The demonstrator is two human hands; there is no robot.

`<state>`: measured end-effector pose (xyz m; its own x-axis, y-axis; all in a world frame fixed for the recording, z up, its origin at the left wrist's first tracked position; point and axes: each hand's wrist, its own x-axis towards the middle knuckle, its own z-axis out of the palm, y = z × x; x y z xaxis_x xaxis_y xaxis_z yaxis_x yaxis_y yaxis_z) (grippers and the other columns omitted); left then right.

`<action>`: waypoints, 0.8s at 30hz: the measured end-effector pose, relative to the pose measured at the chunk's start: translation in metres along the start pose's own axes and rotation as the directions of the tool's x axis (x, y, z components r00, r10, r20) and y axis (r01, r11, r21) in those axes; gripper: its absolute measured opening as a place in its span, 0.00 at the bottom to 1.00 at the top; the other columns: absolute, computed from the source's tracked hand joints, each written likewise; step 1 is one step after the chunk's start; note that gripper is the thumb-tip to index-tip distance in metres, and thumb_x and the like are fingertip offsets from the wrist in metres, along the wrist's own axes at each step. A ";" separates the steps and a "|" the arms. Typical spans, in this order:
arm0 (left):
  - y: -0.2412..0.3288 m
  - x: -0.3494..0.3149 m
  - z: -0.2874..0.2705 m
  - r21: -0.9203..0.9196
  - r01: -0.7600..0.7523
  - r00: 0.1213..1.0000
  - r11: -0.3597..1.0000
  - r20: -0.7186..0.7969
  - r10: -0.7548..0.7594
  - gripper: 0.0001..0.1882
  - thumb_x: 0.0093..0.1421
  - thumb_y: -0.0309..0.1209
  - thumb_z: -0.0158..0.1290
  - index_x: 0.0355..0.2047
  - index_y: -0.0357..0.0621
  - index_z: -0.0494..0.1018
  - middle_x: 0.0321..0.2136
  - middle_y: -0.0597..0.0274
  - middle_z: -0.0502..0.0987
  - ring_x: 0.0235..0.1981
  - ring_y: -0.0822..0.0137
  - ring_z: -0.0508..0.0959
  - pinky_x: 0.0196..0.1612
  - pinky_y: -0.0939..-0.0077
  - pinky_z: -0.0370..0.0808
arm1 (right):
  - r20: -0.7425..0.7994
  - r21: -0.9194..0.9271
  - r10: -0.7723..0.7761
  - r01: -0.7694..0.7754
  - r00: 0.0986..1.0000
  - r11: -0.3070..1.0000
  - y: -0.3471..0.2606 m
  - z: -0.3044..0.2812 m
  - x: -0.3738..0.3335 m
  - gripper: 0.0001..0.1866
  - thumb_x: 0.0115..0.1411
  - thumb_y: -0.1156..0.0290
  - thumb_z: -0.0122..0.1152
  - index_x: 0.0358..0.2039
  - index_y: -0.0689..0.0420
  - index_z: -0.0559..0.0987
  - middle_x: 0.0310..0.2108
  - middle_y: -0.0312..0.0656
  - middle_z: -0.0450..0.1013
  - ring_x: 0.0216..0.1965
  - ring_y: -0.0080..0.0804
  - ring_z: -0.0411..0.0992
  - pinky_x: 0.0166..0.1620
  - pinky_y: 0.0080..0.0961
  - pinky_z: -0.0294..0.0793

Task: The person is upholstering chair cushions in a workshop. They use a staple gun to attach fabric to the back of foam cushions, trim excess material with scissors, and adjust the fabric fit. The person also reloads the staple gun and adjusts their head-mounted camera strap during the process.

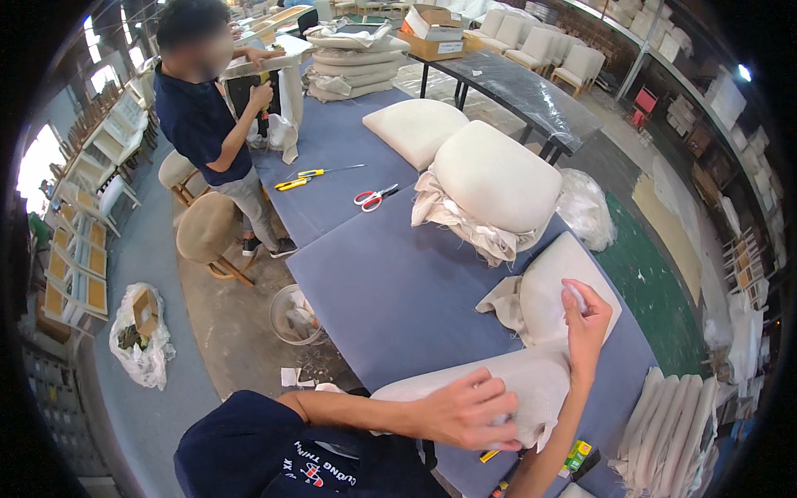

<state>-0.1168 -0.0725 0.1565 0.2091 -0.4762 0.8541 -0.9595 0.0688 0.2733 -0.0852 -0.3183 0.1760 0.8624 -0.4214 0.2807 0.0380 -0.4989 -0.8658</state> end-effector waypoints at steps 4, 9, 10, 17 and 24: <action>0.000 -0.007 0.003 0.228 -0.016 0.997 0.974 0.076 -0.001 0.12 0.49 0.32 0.59 0.34 0.48 0.70 0.33 0.61 0.67 0.34 0.62 0.68 0.37 0.67 0.68 | 0.023 -0.034 -0.022 0.023 1.000 0.999 0.012 -0.001 0.009 0.16 0.64 0.61 0.69 0.43 0.63 0.85 0.28 0.33 0.74 0.26 0.18 0.67 0.30 0.19 0.66; -0.026 -0.007 0.004 0.168 -0.079 0.997 0.983 0.027 0.076 0.12 0.49 0.32 0.58 0.34 0.47 0.71 0.33 0.61 0.66 0.34 0.63 0.68 0.36 0.67 0.68 | 0.052 0.015 0.011 -0.011 0.999 1.000 0.020 -0.001 0.013 0.15 0.64 0.63 0.68 0.41 0.64 0.85 0.33 0.37 0.79 0.33 0.21 0.74 0.36 0.22 0.74; -0.031 -0.006 0.006 0.166 -0.099 0.995 0.981 0.019 0.097 0.13 0.49 0.33 0.59 0.34 0.47 0.71 0.33 0.61 0.67 0.34 0.63 0.68 0.36 0.67 0.68 | 0.062 0.024 0.019 -0.020 0.998 0.999 0.022 -0.002 0.013 0.14 0.64 0.64 0.68 0.41 0.64 0.85 0.34 0.38 0.80 0.34 0.22 0.75 0.37 0.23 0.76; -0.047 0.010 0.013 0.079 -0.120 0.993 0.990 0.020 0.118 0.19 0.45 0.39 0.63 0.32 0.44 0.70 0.33 0.60 0.68 0.36 0.61 0.71 0.36 0.65 0.67 | -0.009 0.051 0.026 -0.026 1.000 0.998 0.039 -0.012 0.025 0.13 0.65 0.68 0.65 0.44 0.65 0.84 0.34 0.40 0.80 0.34 0.23 0.76 0.37 0.23 0.76; -0.067 0.015 0.033 0.137 -0.261 0.965 0.956 0.000 0.264 0.12 0.48 0.33 0.58 0.30 0.41 0.72 0.29 0.59 0.70 0.34 0.58 0.72 0.37 0.61 0.69 | -0.322 0.080 -0.115 0.148 0.940 0.986 0.051 -0.027 0.038 0.16 0.65 0.70 0.65 0.50 0.66 0.81 0.36 0.41 0.81 0.35 0.23 0.77 0.39 0.21 0.77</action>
<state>-0.0557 -0.1130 0.1366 -0.0513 -0.4415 0.8958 -0.9973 0.0704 -0.0224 -0.0642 -0.3798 0.1535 0.6436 -0.5826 0.4964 0.2049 -0.4938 -0.8451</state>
